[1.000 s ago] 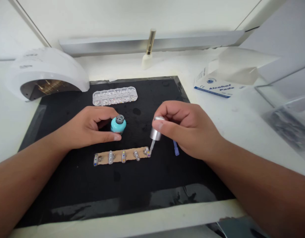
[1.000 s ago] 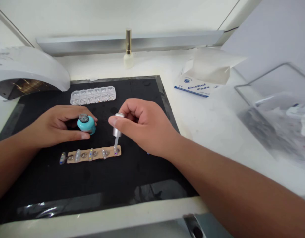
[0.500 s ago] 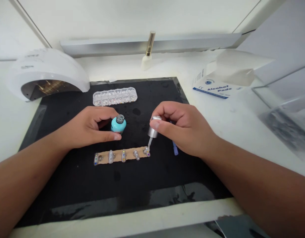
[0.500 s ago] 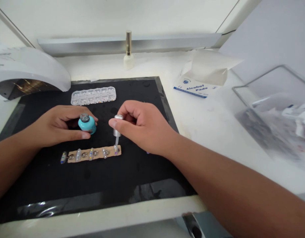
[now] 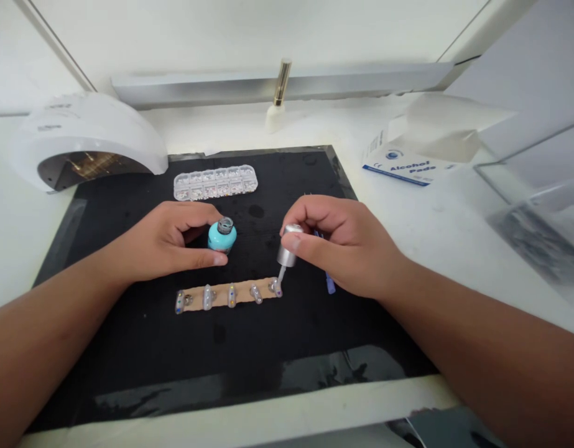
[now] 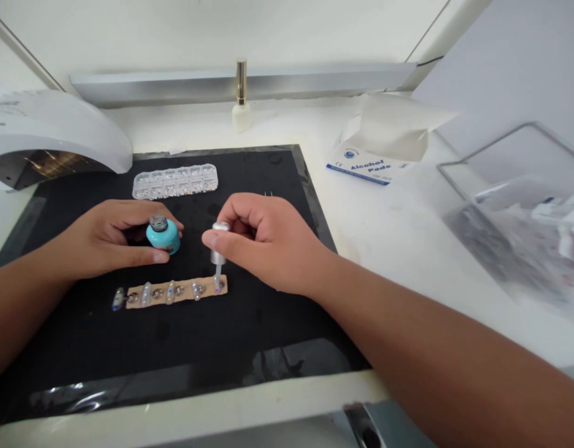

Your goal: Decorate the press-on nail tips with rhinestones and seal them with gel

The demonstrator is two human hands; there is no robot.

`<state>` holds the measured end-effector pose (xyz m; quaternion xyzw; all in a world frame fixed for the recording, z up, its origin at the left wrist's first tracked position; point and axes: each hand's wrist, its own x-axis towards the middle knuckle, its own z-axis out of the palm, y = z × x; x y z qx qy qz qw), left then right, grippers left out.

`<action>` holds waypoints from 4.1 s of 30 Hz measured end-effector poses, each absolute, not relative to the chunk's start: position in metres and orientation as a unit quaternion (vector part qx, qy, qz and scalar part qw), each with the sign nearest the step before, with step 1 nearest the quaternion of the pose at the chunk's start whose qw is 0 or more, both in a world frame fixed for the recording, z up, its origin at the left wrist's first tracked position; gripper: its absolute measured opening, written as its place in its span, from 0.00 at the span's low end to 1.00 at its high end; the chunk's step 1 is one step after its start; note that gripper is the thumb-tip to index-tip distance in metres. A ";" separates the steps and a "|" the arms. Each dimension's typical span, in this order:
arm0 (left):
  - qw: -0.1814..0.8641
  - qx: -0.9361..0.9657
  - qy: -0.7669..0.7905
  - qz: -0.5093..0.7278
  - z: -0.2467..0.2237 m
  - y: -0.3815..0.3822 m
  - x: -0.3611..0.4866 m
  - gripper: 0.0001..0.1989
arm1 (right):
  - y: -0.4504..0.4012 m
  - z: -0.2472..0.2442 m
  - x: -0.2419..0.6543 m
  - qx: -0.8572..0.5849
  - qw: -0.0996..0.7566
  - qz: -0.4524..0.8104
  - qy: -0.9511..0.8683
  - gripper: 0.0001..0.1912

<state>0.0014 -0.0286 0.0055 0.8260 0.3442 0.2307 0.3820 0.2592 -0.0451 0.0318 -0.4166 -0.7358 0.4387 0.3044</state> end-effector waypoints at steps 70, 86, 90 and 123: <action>0.385 0.825 0.341 0.231 0.005 -0.028 0.001 0.10 | -0.049 0.037 0.251 -0.493 0.292 0.396 -0.718 0.12; 0.382 0.826 0.340 0.236 0.006 -0.028 0.003 0.09 | -0.054 0.042 0.250 -0.492 0.289 0.402 -0.716 0.12; 0.389 0.822 0.342 0.238 0.006 -0.029 0.002 0.09 | -0.052 0.040 0.249 -0.495 0.294 0.382 -0.723 0.12; 0.395 0.818 0.345 0.235 0.007 -0.029 0.003 0.10 | -0.055 0.044 0.243 -0.552 0.308 0.348 -0.693 0.15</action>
